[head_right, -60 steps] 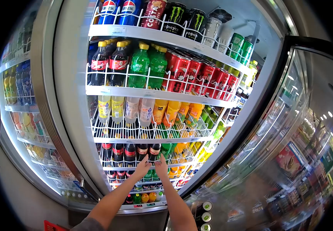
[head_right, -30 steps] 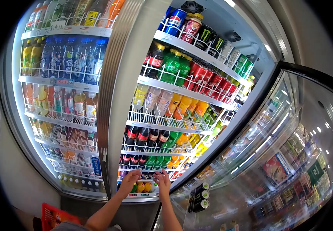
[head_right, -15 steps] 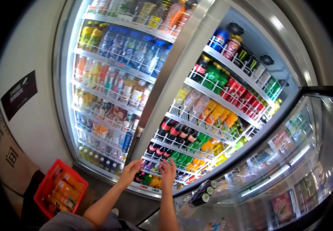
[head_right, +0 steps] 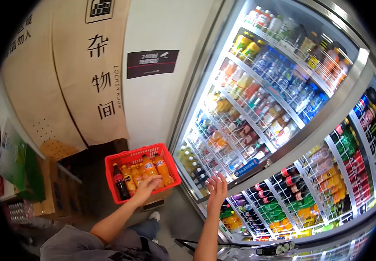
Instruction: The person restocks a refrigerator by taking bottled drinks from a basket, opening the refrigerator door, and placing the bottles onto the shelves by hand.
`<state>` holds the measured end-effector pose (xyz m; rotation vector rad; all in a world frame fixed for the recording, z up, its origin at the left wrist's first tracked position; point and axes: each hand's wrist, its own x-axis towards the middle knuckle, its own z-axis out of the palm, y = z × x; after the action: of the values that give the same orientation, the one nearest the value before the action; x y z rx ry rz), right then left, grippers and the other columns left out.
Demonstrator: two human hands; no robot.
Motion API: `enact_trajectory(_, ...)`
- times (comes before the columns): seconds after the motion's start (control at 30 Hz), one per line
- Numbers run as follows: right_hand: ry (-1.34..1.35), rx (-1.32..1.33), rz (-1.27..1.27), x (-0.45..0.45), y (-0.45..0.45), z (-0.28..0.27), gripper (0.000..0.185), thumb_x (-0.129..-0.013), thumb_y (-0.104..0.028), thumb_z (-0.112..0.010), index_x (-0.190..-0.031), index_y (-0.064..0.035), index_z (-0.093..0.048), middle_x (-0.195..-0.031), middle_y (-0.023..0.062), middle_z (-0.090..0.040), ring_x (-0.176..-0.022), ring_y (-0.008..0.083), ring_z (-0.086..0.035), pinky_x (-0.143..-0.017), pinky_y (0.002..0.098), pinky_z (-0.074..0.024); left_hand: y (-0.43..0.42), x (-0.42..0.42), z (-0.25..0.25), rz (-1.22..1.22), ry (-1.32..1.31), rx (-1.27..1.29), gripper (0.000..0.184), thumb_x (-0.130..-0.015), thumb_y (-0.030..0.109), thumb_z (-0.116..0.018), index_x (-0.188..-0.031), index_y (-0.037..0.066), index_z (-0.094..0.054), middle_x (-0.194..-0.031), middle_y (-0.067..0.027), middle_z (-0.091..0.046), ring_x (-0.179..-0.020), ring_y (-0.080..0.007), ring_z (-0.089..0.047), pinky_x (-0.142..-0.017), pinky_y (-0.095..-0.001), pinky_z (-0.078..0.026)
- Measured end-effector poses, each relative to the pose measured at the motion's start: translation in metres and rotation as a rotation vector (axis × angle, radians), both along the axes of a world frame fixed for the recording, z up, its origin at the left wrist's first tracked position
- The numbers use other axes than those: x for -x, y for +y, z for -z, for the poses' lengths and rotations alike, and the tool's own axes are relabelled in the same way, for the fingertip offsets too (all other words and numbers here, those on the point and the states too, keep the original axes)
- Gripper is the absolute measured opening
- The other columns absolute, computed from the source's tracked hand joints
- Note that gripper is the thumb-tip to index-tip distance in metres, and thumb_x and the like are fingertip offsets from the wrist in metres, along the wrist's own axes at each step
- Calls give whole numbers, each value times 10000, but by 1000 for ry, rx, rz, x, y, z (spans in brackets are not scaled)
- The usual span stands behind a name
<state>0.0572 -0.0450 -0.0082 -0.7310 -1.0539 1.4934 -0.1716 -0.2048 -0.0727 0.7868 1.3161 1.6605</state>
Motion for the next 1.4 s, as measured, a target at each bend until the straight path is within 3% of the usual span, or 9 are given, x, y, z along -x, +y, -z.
enact_trajectory(0.03, -14, 9, -29, 11, -1, 7, 410, -988, -232, -526, -1344, -36, -468, -1133, 139, -611, -996, 232, -633, -856, 369, -534, -10, 18, 22, -47, -15, -7, 292, -994, 128, -520, -1267, 35, -571, -1139, -59, -635, -987, -129, -586, -899, -272, -465)
enact_trajectory(0.27, -87, 34, -199, 77, -12, 10, 366, -1003, -217, -508, -1303, -9, -499, -1114, 126, -614, -964, 217, -626, -834, 345, -521, -71, 123, -1, -371, -42, 9, 313, -997, 231, -539, -1258, 63, -580, -1103, -28, -643, -930, -93, -591, -846, -243, -457)
enact_trajectory(0.4, -100, 7, -288, 113, 1, 4, 346, -1012, -199, -492, -1291, 5, -511, -1114, 133, -631, -958, 197, -634, -848, 325, -519, -83, 171, -17, -463, -42, -2, 304, -1005, 214, -516, -1261, 63, -579, -1113, -43, -641, -937, -90, -593, -852, -240, -462)
enact_trajectory(0.47, -125, -1, -321, 131, 12, 0, 384, -992, -253, -537, -1288, -9, -516, -1109, 119, -620, -959, 211, -628, -834, 338, -517, -81, 190, -22, -486, -28, -33, 298, -1007, 208, -509, -1259, 64, -581, -1119, -49, -641, -944, -91, -595, -853, -243, -465)
enact_trajectory(0.6, -180, -61, -397, 167, 22, -21, 370, -976, -235, -562, -1265, -7, -529, -1090, 118, -639, -949, 210, -643, -825, 335, -524, -63, 209, -7, -574, -112, -55, 289, -1006, 171, -498, -1249, 43, -586, -1145, -67, -643, -917, -87, -592, -811, -223, -463)
enact_trajectory(0.83, -199, -73, -468, 207, 45, -12, 390, -981, -249, -561, -1282, -4, -525, -1089, 112, -639, -963, 210, -637, -855, 349, -521, -50, 206, 13, -539, -125, -23, 298, -1004, 197, -507, -1250, 48, -585, -1117, -55, -653, -956, -107, -611, -850, -241, -471)
enact_trajectory(1.03, -203, 29, -610, 244, 55, 28, 363, -988, -221, -541, -1280, -7, -532, -1104, 130, -636, -960, 203, -637, -850, 339, -516, -50, 209, 11, -623, -123, -25, 281, -1010, 174, -492, -1243, 55, -593, -1109, -41, -654, -941, -87, -607, -845, -222, -467)
enact_trajectory(1.27, -191, 158, -767, 253, 81, 70, 349, -994, -205, -520, -1277, 0, -532, -1108, 133, -640, -981, 202, -640, -874, 327, -516, -16, 164, 45, -634, -218, 87, 287, -1012, 182, -492, -1241, 41, -591, -1110, -58, -650, -967, -116, -599, -859, -247, -459)
enact_trajectory(1.4, -267, 203, -893, 250, 107, 94, 372, -997, -227, -523, -1302, -13, -529, -1176, 142, -634, -1034, 205, -632, -905, 345, -510, 12, 144, 67, -652, -249, 78, 275, -1014, 158, -489, -1235, 24, -581, -1071, -59, -644, -909, -111, -589, -803, -246, -456)
